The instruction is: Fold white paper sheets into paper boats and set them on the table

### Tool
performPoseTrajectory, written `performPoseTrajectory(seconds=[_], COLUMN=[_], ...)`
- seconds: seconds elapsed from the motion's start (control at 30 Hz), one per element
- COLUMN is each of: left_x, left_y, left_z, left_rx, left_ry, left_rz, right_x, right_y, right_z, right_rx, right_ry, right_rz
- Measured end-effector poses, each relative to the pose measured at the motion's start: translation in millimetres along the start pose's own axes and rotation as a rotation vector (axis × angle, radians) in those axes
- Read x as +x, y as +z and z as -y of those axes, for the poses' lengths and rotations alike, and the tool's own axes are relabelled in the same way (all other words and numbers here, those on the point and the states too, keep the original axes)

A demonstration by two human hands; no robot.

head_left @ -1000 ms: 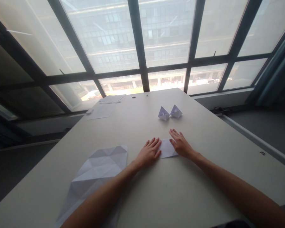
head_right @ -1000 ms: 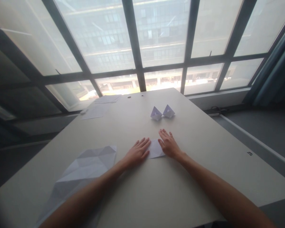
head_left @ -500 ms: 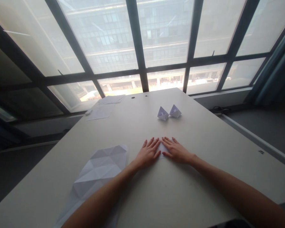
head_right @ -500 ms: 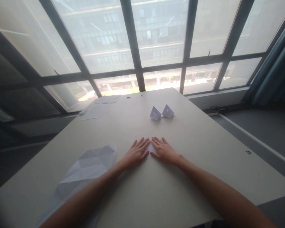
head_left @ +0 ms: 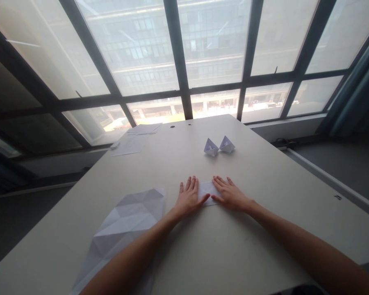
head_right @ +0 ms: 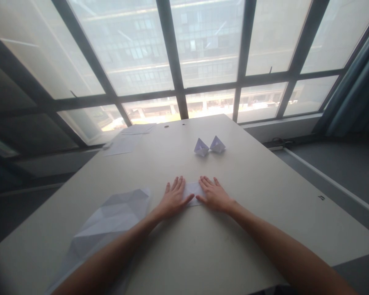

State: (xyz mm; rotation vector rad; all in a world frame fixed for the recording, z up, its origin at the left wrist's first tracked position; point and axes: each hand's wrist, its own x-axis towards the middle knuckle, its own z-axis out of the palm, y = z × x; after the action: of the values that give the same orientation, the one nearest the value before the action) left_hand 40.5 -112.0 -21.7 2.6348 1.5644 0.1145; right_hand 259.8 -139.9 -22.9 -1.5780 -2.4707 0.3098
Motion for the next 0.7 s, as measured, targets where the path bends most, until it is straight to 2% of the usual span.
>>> performPoseTrajectory(seconds=[0.23, 0.5, 0.7], left_x=[4, 6, 4], left_y=[6, 3, -1], left_z=[-1, 4, 3], left_rx=[0.018, -0.02, -0.072], left_ry=[-0.14, -0.127, -0.051], left_rz=[-0.055, -0.073, -0.103], right_x=[0, 2, 4], right_y=[1, 8, 12], right_z=[0, -6, -6], right_rx=[-0.005, -0.025, -0.022], right_ry=[-0.004, 0.115, 0.211], right_rz=[-0.013, -0.048, -0.139])
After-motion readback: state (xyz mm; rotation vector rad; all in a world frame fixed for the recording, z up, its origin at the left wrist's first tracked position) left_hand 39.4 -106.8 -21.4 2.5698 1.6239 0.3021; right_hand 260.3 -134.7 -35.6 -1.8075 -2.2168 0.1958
